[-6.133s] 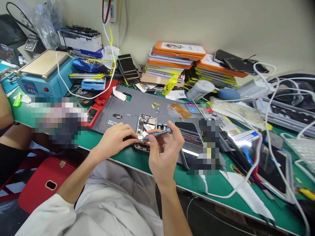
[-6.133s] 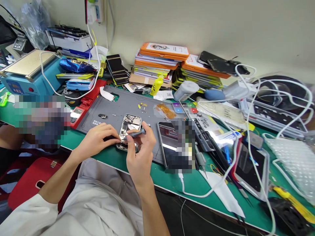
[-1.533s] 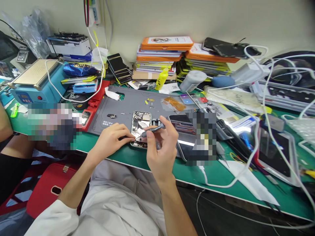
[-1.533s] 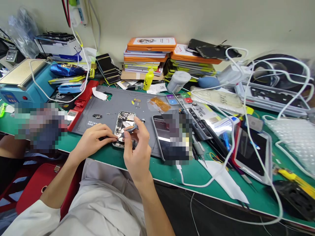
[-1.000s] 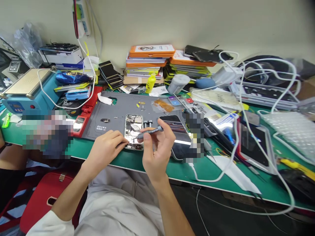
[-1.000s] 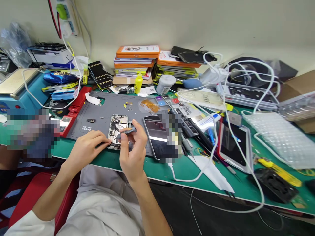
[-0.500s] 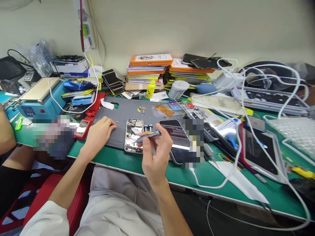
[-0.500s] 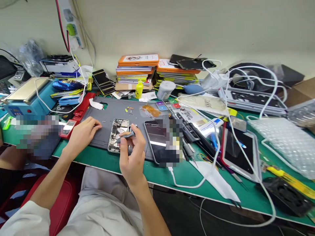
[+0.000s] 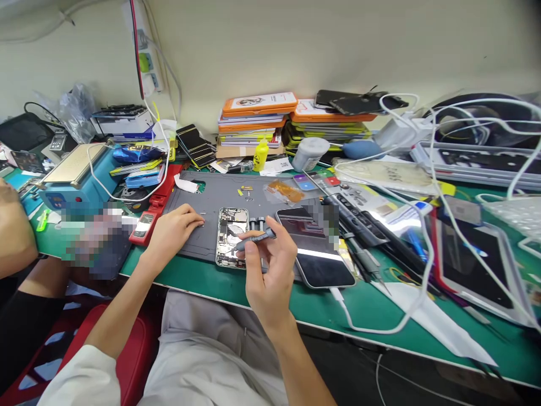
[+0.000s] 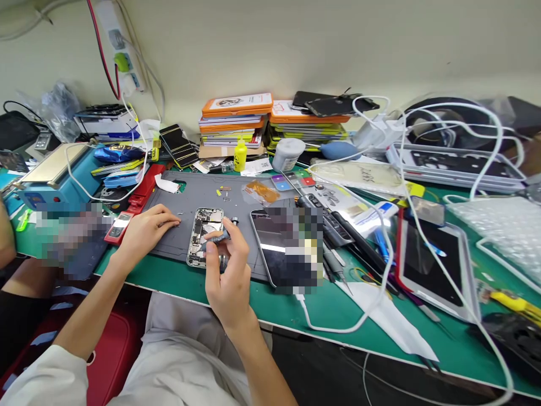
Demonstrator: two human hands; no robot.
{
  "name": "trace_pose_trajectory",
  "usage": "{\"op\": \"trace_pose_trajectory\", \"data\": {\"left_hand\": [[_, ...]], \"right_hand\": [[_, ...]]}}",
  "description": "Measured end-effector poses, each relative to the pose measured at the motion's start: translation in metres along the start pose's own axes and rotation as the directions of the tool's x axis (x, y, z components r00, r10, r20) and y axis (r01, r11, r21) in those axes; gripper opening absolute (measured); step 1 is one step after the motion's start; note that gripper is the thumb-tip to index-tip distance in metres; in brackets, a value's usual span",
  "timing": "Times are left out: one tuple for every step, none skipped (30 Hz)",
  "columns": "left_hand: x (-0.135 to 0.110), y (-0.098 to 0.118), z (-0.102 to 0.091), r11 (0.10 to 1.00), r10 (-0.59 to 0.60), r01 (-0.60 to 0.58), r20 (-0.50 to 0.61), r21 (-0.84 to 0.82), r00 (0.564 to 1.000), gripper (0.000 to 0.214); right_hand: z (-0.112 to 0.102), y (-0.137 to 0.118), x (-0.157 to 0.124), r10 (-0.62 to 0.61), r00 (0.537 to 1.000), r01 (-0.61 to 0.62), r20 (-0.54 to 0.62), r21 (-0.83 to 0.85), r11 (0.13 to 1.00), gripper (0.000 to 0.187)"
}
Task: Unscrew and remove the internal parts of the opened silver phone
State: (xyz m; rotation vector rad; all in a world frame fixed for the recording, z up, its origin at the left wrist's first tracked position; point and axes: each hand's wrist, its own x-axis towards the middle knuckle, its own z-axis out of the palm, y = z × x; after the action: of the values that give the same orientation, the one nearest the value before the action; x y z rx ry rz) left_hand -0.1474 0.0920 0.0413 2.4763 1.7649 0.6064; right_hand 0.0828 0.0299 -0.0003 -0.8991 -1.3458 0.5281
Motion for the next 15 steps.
{"op": "trace_pose_trajectory", "data": {"left_hand": [[-0.0007, -0.0015, 0.001, 1.0, 0.018, -0.018, -0.004, 0.0, 1.0, 0.026], [-0.0017, -0.0033, 0.0019, 0.999, 0.035, -0.035, -0.006, 0.001, 0.999, 0.026], [-0.0027, -0.005, 0.0026, 0.999, 0.051, -0.051, -0.004, 0.003, 0.999, 0.026], [-0.0036, -0.0066, 0.0031, 0.998, 0.064, -0.064, -0.003, 0.008, 0.998, 0.026], [-0.0045, -0.008, 0.0034, 0.997, 0.075, -0.075, -0.001, 0.015, 0.997, 0.026], [-0.0052, -0.0089, 0.0034, 0.996, 0.083, -0.083, 0.002, 0.022, 0.997, 0.027], [-0.0057, -0.0094, 0.0031, 0.996, 0.089, -0.089, 0.004, 0.029, 0.996, 0.028], [-0.0061, -0.0094, 0.0025, 0.995, 0.093, -0.093, 0.008, 0.033, 0.996, 0.029], [-0.0063, -0.0091, 0.0017, 0.995, 0.096, -0.096, 0.011, 0.036, 0.995, 0.03], [-0.0066, -0.0084, 0.0008, 0.994, 0.098, -0.098, 0.015, 0.04, 0.995, 0.032], [-0.0069, -0.0075, -0.0002, 0.994, 0.099, -0.1, 0.018, 0.045, 0.995, 0.033], [-0.0072, -0.0065, -0.0012, 0.993, 0.1, -0.101, 0.021, 0.052, 0.995, 0.034], [-0.0075, -0.0055, -0.0021, 0.993, 0.101, -0.103, 0.025, 0.061, 0.995, 0.035], [-0.008, -0.0045, -0.0028, 0.992, 0.102, -0.104, 0.028, 0.072, 0.994, 0.035], [-0.0084, -0.0037, -0.0032, 0.991, 0.103, -0.105, 0.032, 0.085, 0.994, 0.035]], "right_hand": [[0.0001, 0.0, -0.0003, 0.002, 1.0, -0.002, 0.001, -0.002, 1.0, 0.052], [0.0001, -0.0001, -0.0006, 0.006, 1.0, -0.006, 0.003, -0.003, 1.0, 0.052], [0.0002, 0.0, -0.0008, 0.011, 1.0, -0.011, 0.008, -0.001, 1.0, 0.052], [0.0003, 0.0, -0.0011, 0.014, 1.0, -0.014, 0.01, 0.002, 1.0, 0.052], [0.0004, -0.0001, -0.0011, 0.016, 1.0, -0.016, 0.01, 0.007, 1.0, 0.052], [0.0005, -0.0002, -0.001, 0.016, 1.0, -0.017, 0.008, 0.012, 1.0, 0.052], [0.0005, -0.0004, -0.0008, 0.014, 1.0, -0.014, 0.004, 0.016, 1.0, 0.052], [0.0004, -0.0007, -0.0003, 0.01, 1.0, -0.01, 0.002, 0.016, 1.0, 0.052], [0.0003, -0.001, 0.0002, 0.008, 1.0, -0.008, 0.0, 0.012, 1.0, 0.052], [0.0002, -0.0014, 0.0009, 0.005, 1.0, -0.005, -0.002, 0.006, 1.0, 0.052], [0.0, -0.0018, 0.0015, 0.0, 1.0, 0.0, -0.002, -0.001, 1.0, 0.051], [-0.0001, -0.0022, 0.0021, -0.003, 1.0, 0.003, -0.004, -0.007, 1.0, 0.051], [-0.0003, -0.0024, 0.0026, -0.004, 1.0, 0.004, -0.005, -0.012, 1.0, 0.051], [-0.0004, -0.0026, 0.0029, -0.005, 1.0, 0.005, -0.006, -0.016, 1.0, 0.051], [-0.0006, -0.0026, 0.003, -0.005, 1.0, 0.005, -0.006, -0.019, 1.0, 0.051]]}}
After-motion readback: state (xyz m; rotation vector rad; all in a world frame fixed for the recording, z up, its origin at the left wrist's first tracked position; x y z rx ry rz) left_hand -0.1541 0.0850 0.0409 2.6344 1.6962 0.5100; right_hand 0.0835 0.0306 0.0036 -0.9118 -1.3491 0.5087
